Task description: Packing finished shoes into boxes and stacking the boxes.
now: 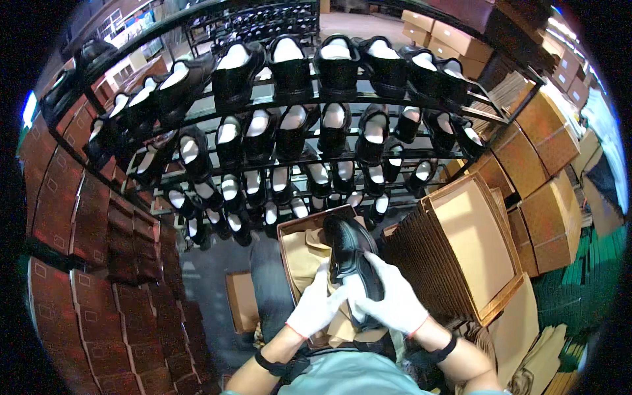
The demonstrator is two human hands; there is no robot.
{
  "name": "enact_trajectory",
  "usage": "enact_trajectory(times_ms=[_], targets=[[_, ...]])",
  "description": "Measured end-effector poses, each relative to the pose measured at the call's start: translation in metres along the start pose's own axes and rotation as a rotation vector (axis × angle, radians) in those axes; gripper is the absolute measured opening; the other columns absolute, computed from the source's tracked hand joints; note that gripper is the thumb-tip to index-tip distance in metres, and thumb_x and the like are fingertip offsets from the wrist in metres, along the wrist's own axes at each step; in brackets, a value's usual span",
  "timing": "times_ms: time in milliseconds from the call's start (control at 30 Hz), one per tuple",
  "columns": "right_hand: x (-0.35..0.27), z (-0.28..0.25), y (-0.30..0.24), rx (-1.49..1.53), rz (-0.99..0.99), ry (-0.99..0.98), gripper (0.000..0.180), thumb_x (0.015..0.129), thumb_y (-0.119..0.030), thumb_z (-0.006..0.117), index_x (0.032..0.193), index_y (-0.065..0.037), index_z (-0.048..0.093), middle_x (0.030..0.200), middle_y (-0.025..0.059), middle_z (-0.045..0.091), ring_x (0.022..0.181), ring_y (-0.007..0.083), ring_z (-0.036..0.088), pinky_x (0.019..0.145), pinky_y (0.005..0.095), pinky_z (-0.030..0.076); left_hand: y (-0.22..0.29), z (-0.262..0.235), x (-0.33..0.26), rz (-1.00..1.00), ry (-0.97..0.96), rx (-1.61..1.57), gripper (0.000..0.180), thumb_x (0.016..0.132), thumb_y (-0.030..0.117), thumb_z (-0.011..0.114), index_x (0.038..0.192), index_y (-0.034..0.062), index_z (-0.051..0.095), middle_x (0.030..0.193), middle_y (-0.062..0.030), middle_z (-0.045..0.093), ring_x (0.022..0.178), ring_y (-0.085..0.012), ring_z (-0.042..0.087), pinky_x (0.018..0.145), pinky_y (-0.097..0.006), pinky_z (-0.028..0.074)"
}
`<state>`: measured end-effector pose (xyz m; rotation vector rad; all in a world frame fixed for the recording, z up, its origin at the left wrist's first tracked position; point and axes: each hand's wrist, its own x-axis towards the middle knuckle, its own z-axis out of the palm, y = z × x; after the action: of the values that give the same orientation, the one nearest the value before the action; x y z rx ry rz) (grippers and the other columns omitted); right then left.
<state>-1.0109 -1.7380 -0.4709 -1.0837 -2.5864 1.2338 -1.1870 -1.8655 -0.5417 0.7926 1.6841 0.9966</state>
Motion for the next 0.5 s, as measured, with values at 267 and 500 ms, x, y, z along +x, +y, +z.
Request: enact_trajectory(times_ms=[267,500], targets=[[-0.001,-0.026,-0.013,0.260,0.022,0.251,0.057,0.087,-0.010,0.067,0.143,0.004,0.069,0.129,0.0238,0.078,0.117,0.0312,0.077,0.106,0.0390,0.058,-0.032,-0.013,0.013,0.025,-0.154,-0.055,0.089,0.103,0.017,0.064,0.171,-0.0154,0.018,0.097,-0.0125,0.068,0.086,-0.0206,0.068,0.077,-0.034,0.058],[0.019,-0.133,-0.084,0.227,-0.124,0.106,0.057,0.079,-0.011,0.064,0.132,0.009,0.076,0.130,0.0193,0.080,0.121,0.0266,0.074,0.112,0.0379,0.054,-0.087,0.080,0.105,0.220,-0.156,0.262,0.091,0.101,0.023,0.061,0.168,-0.0177,0.015,0.101,-0.0337,0.075,0.098,-0.0448,0.076,0.085,-0.048,0.060]])
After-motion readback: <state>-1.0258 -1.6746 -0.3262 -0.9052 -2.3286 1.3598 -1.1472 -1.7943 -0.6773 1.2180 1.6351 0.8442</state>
